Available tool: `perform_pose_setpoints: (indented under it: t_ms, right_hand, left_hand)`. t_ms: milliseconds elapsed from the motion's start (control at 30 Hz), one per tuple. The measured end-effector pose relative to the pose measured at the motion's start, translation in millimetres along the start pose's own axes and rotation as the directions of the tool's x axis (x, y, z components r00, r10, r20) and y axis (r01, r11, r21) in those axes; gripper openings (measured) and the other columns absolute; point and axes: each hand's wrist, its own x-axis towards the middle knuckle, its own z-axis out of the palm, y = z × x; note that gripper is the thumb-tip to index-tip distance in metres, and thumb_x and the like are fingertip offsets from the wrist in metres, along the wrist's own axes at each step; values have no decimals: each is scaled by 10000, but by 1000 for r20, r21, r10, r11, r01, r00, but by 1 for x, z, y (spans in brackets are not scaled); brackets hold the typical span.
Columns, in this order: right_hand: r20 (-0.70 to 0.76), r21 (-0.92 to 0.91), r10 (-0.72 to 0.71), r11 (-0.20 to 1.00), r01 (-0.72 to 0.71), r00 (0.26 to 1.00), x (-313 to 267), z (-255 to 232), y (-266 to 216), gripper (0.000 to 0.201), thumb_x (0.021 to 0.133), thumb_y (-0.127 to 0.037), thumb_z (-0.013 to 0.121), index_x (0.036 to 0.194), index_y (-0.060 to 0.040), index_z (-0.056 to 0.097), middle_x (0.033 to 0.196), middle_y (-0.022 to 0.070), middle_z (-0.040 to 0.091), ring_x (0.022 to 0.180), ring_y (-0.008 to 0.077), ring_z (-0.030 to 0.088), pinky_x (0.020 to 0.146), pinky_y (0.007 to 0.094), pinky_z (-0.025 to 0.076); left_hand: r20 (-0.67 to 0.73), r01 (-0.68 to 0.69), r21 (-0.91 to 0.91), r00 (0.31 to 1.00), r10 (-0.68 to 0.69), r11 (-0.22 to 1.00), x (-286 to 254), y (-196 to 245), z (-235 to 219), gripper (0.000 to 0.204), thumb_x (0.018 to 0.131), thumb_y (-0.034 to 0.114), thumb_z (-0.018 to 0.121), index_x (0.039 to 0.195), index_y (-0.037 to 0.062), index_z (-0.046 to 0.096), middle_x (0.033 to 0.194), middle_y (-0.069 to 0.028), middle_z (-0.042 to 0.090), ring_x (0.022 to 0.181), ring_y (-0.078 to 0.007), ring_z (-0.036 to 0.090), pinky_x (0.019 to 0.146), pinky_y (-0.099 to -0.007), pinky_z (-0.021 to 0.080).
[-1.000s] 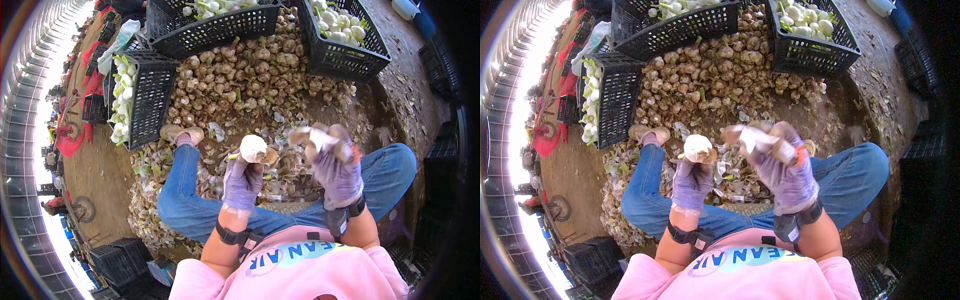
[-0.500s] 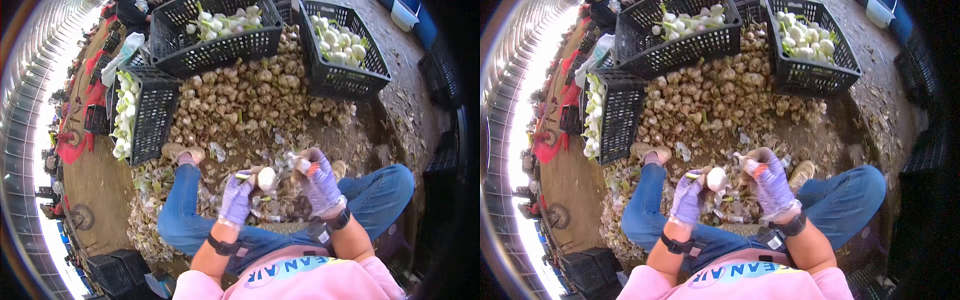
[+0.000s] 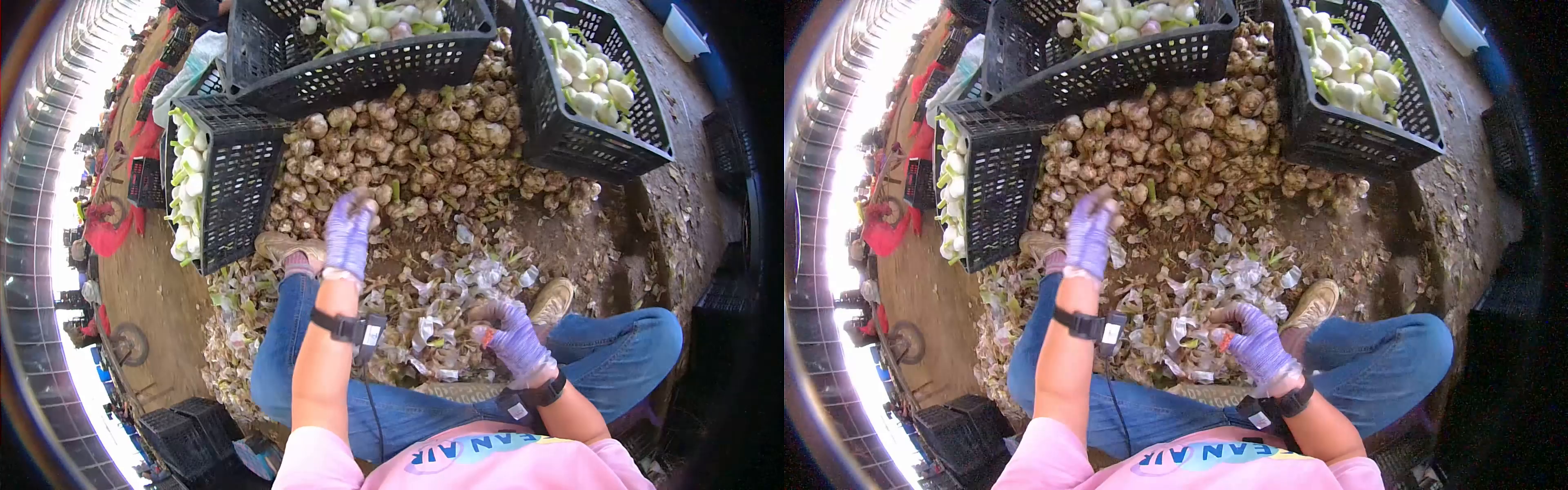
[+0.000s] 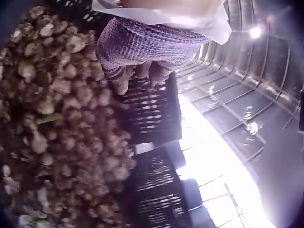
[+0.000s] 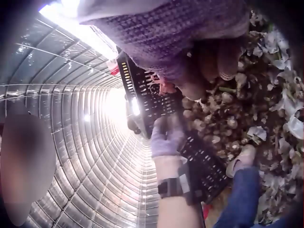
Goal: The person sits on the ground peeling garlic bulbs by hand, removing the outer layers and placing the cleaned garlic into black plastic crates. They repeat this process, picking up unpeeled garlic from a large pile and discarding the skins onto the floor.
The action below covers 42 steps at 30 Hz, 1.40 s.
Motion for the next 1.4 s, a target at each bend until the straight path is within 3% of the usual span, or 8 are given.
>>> perform_pose_setpoints:
  t_ms: [267,433,533,667,833,1000,1100,1400]
  right_hand:
    - [-33,2,175,985,-175,984,28,-17,25,420,806,-91,648,1187,10,507,1107,95,581,1007,164,542,864,285,431]
    - [-34,28,195,980,-195,980,38,-15,20,332,828,-84,615,1142,-3,541,1063,73,591,967,133,542,845,263,434]
    - [-61,-10,59,998,-60,996,39,-12,14,280,847,-82,584,1114,-1,557,1044,64,595,949,121,540,844,257,429]
    - [-82,-178,-9,984,-6,997,36,1,-8,251,872,-126,548,1087,-3,586,1025,64,605,964,124,543,865,270,422]
    - [-103,-75,-173,983,165,980,17,27,-13,349,904,-183,518,1182,27,512,1129,115,567,1034,180,531,903,292,406]
    - [-23,304,-132,944,132,991,-20,36,-34,314,883,-161,566,1151,0,538,1081,73,590,985,142,558,868,274,449]
    - [17,173,-211,963,205,977,-40,41,-43,327,860,-146,602,1148,-2,542,1064,78,598,955,148,574,839,277,466]
    - [69,229,-128,967,109,989,-69,38,-53,292,809,-142,662,1052,8,600,980,70,632,874,131,597,783,266,485]
  left_hand:
    - [-197,-3,831,934,299,556,101,-69,5,414,824,104,583,1228,107,493,1264,-205,423,1116,-311,494,940,-362,411]
    - [-109,90,953,993,50,291,141,-86,2,436,803,104,599,1225,104,486,1261,-203,432,1113,-319,494,946,-393,415]
    - [-122,241,679,968,-218,693,89,-51,29,408,780,79,646,1165,92,510,1235,-154,472,1114,-260,488,927,-339,440]
    - [185,-2,195,982,-34,981,1,-55,26,615,711,154,745,1235,32,446,1197,-134,503,1080,-234,518,913,-321,450]
    - [388,344,-371,901,-192,863,-126,-4,37,709,642,210,800,1240,41,458,1130,-98,546,1058,-230,543,895,-307,449]
    - [395,-410,146,859,327,900,-183,7,29,579,679,320,772,1137,66,525,1124,-117,527,1057,-240,503,905,-346,408]
    - [384,-473,153,838,389,868,-208,15,27,579,681,298,774,1144,62,520,1160,-111,498,1066,-240,496,909,-349,406]
    - [351,14,-273,933,86,962,-242,19,27,653,682,249,782,1216,36,472,1199,-101,499,1102,-208,497,934,-328,409]
